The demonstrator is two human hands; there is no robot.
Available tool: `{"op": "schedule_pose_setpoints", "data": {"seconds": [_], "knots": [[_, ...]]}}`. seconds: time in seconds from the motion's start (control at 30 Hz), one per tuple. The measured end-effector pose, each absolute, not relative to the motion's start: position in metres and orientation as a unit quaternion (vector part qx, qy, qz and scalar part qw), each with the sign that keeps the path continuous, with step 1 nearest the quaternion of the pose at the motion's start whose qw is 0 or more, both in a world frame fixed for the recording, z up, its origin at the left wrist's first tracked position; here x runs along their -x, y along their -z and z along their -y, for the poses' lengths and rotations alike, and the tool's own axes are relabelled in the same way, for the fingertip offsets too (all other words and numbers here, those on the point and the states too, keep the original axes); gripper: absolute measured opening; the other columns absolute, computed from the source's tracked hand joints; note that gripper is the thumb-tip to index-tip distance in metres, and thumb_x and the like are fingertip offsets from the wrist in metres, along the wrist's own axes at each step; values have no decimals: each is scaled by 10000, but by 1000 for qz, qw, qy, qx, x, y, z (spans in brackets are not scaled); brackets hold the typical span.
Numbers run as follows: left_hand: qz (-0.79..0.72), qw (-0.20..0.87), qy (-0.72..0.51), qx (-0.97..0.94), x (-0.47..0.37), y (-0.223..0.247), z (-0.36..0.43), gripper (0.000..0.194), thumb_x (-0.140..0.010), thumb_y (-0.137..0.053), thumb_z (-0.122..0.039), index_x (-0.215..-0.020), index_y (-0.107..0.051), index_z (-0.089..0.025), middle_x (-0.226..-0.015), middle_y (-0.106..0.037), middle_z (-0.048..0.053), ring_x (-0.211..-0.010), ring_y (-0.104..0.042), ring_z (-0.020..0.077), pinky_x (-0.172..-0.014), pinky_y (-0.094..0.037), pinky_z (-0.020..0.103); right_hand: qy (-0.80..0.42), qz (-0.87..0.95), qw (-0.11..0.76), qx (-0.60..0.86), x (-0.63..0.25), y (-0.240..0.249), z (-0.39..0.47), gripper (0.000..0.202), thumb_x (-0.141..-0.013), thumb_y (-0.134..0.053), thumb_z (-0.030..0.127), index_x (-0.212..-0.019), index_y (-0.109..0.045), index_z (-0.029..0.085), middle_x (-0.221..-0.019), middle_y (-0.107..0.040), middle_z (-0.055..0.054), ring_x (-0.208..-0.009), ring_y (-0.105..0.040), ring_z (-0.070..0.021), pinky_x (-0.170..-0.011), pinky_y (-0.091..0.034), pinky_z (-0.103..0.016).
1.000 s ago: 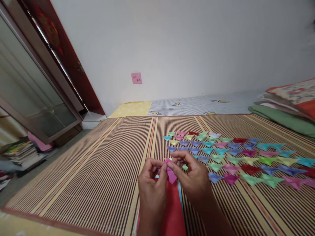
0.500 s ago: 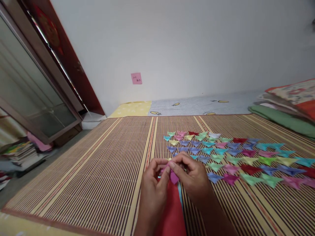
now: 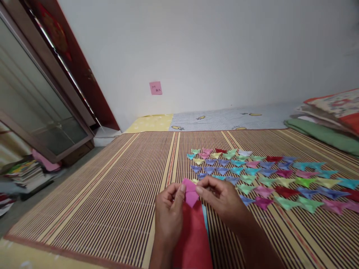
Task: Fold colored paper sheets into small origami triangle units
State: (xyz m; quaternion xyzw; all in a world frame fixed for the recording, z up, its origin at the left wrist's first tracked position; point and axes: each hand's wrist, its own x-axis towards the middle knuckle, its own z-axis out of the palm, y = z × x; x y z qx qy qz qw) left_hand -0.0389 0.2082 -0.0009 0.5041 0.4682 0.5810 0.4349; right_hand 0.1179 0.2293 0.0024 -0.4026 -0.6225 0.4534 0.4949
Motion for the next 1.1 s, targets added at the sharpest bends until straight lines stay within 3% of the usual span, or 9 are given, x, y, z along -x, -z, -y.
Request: {"op": "schedule_pose_setpoints", "data": {"seconds": [0.27,0.73,0.83,0.93,1.1], "knots": [[-453,431,-578,-525,37,-2,-207,329,-952,-612,-426,-776,-710,-166,-672,-555,0,-658,-477,152,-630,-418,241,-440,622,509,400,-114,-3,-228,212,-913,-616,317,-745,-646,191,-649,-562,27,-624,-497,-140,-597,-392,-276],[-471,383,-498,-620,41,-3,-205,394,-1002,-501,-384,-656,-536,-196,-622,-419,-34,-602,-403,142,-575,-326,251,-388,632,554,378,-104,1,-229,165,-910,-665,311,-807,-727,198,-720,-629,5,-670,-558,-151,-612,-424,-273],[-465,401,-502,-609,39,-5,-205,343,-981,-545,-355,-685,-592,-189,-649,-501,-22,-628,-474,143,-608,-386,242,-389,620,560,387,-103,3,-229,217,-919,-648,337,-760,-691,196,-671,-612,12,-622,-537,-144,-576,-414,-261],[-450,440,-537,-562,36,-6,-205,117,-876,-699,-295,-914,-694,-185,-804,-679,19,-763,-632,177,-723,-490,262,-410,573,585,401,-102,6,-230,248,-918,-649,386,-762,-670,195,-655,-611,14,-601,-540,-145,-565,-432,-256],[-446,448,-596,-496,31,-3,-205,152,-833,-758,-294,-930,-730,-180,-800,-744,37,-729,-678,165,-703,-518,243,-438,538,600,398,-101,11,-232,274,-918,-662,428,-781,-665,191,-683,-619,6,-637,-557,-153,-595,-457,-261]]}}
